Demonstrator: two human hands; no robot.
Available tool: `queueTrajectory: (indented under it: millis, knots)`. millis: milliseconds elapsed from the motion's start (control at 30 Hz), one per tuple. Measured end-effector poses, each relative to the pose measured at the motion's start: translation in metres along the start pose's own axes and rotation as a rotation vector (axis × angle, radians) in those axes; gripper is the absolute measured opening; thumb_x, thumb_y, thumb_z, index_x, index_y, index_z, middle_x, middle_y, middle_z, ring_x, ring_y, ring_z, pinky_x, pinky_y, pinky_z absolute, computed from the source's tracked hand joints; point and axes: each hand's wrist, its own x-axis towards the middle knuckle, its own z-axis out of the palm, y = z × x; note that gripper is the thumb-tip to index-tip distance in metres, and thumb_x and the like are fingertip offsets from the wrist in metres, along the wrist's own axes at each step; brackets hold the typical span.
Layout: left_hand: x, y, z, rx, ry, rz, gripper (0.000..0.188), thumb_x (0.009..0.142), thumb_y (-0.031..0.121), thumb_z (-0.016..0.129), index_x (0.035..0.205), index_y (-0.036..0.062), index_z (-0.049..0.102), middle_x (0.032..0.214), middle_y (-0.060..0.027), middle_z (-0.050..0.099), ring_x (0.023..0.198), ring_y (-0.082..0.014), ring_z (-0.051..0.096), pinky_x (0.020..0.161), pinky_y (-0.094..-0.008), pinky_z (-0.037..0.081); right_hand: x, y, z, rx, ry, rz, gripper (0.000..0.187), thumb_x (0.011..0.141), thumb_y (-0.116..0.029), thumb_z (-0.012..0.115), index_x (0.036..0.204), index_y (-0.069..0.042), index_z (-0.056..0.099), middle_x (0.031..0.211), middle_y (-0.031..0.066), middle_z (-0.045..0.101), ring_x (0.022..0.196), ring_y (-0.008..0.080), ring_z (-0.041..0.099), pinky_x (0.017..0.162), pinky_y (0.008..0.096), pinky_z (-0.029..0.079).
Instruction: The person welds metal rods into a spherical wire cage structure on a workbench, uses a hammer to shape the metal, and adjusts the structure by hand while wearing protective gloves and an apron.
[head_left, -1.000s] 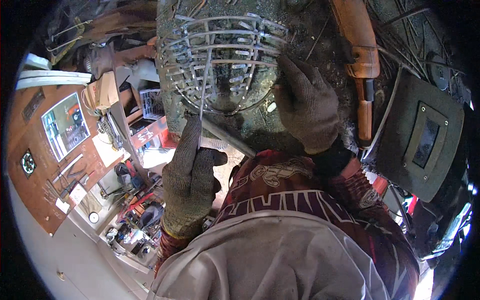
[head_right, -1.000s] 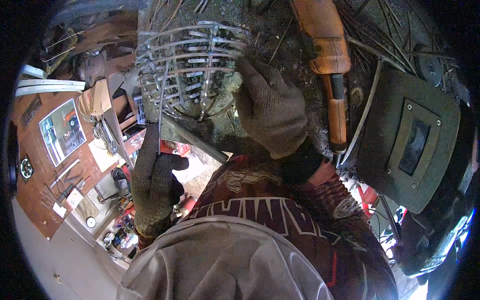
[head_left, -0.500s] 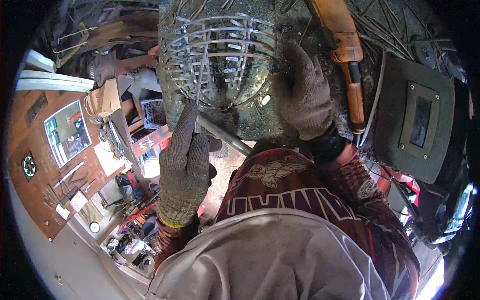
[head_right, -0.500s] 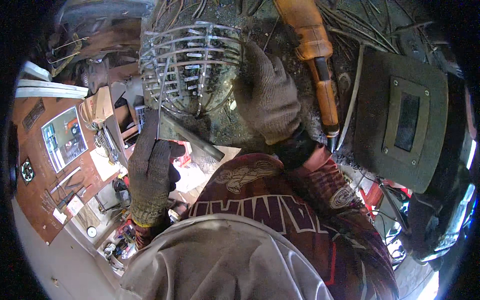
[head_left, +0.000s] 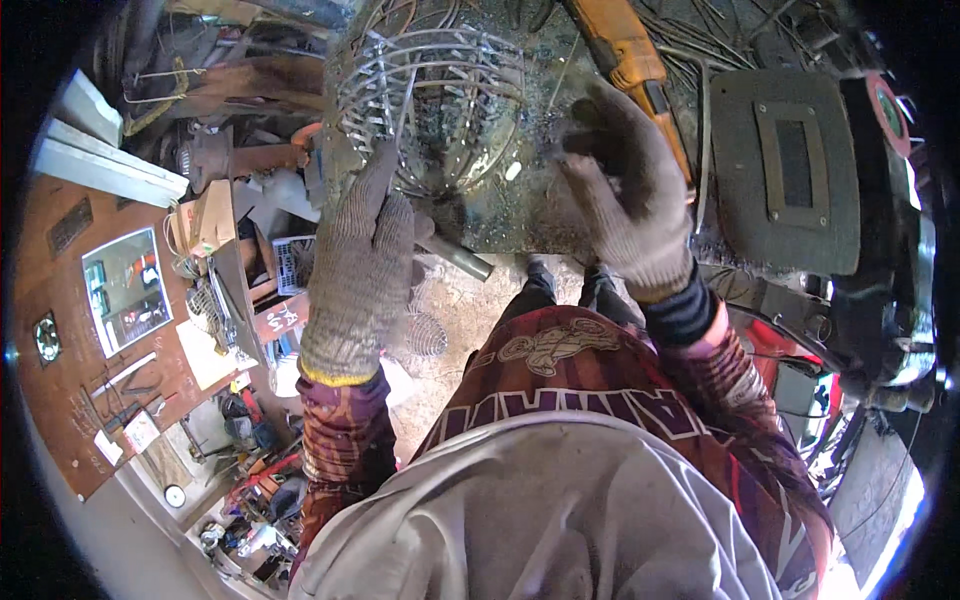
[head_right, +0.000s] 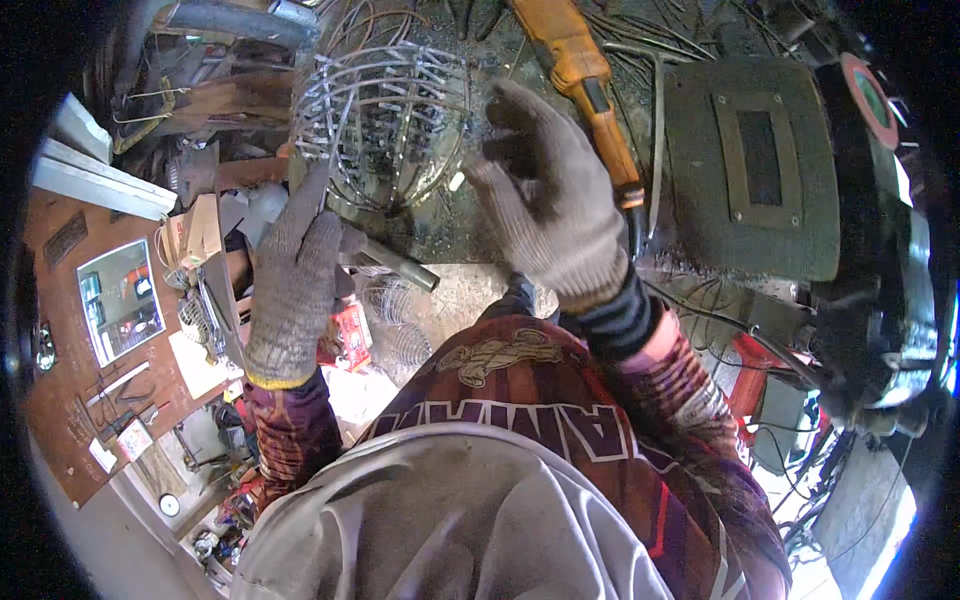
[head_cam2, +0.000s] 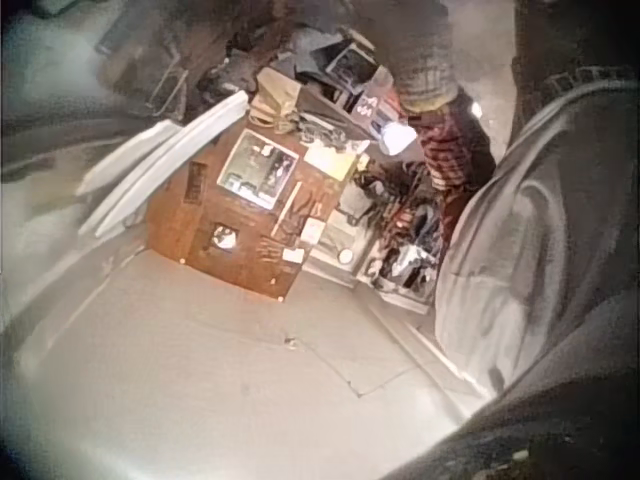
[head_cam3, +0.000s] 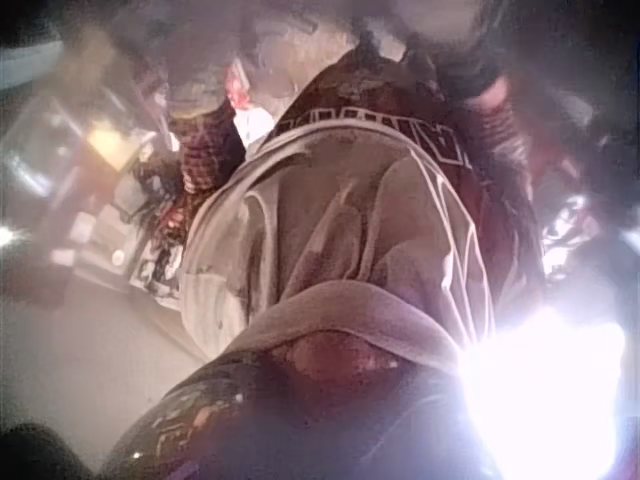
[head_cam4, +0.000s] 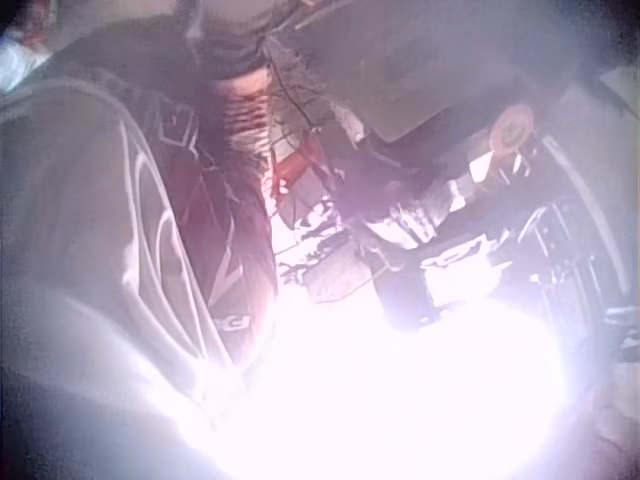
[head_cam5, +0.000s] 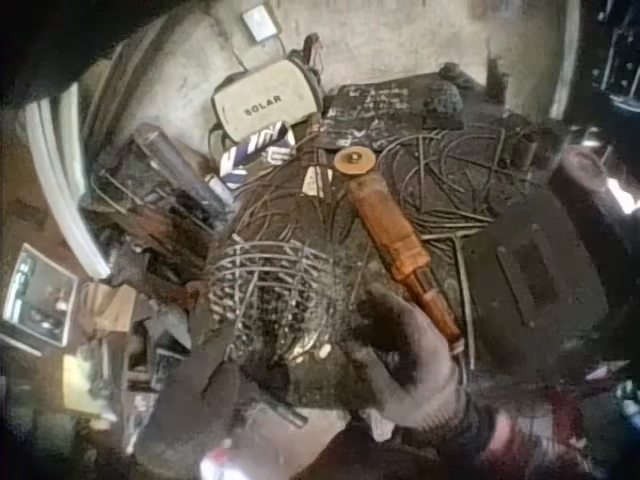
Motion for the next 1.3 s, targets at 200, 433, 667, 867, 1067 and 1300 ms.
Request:
queueTrajectory:
  millis: [200,433,667,867,1067,1300]
  knots:
    - [0.003,-0.006,0.005,-0.272,-0.004,0.094,0.044,0.102,0.022,0.059,0.144,0.0062,0.056,0.103,-0.0059,0.068,0.075,-0.0109,0.062,0.060,-0.0275,0.051,-0.094,-0.012,-0.054,-0.241,0.246,-0.049,0.052,0.093,-0.004,0.068,0.142,0.007,0.052,0.121,0.0169,0.068,0.105,0.0204,0.069,0.092,0.0318,0.055]
    - [0.015,-0.005,-0.006,-0.632,-0.224,-0.188,0.038,0.099,0.018,0.060,0.135,0.0053,0.062,0.100,-0.0053,0.067,0.075,-0.0123,0.061,0.059,-0.0288,0.049,-0.204,-0.020,-0.113,-0.622,0.811,-0.076,0.045,0.097,-0.011,0.068,0.137,0.005,0.055,0.127,0.0153,0.065,0.113,0.0201,0.063,0.099,0.0312,0.050]
    - [0.062,-0.065,0.024,-0.548,-0.023,-0.040,0.055,0.090,0.016,0.053,0.145,0.0094,0.054,0.081,-0.0071,0.064,0.052,-0.0162,0.056,0.045,-0.0306,0.046,-0.266,-0.020,-0.223,-0.692,1.510,-0.056,0.039,0.103,-0.029,0.062,0.131,-0.001,0.062,0.113,0.0089,0.066,0.087,0.0147,0.062,0.085,0.0293,0.052]
    - [0.031,-0.017,0.004,-0.337,-0.095,-0.087,0.036,0.086,0.007,0.047,0.118,0.0056,0.064,0.074,-0.0069,0.060,0.054,-0.0165,0.058,0.046,-0.0313,0.046,-0.253,0.025,-0.331,-1.146,0.991,0.068,0.039,0.107,-0.026,0.053,0.136,0.000,0.059,0.124,0.0125,0.067,0.106,0.0203,0.065,0.098,0.0319,0.051]
    - [0.057,-0.043,0.008,0.039,0.074,0.040,0.034,0.093,0.013,0.047,0.121,0.0064,0.064,0.078,-0.0063,0.063,0.063,-0.0134,0.060,0.054,-0.0327,0.048,-0.236,0.049,-0.374,-0.541,0.626,0.082,0.037,0.102,-0.015,0.059,0.137,-0.001,0.054,0.128,0.0138,0.065,0.111,0.0216,0.064,0.096,0.0346,0.054]
    - [0.020,0.003,0.006,-0.236,-0.028,-0.085,0.047,0.099,0.018,0.047,0.144,0.0087,0.057,0.088,-0.0120,0.071,0.064,-0.0161,0.066,0.056,-0.0323,0.053,-0.233,0.017,-0.436,-0.273,0.722,-0.026,0.039,0.099,-0.009,0.063,0.136,-0.001,0.051,0.119,0.0112,0.063,0.102,0.0213,0.063,0.089,0.0365,0.056]
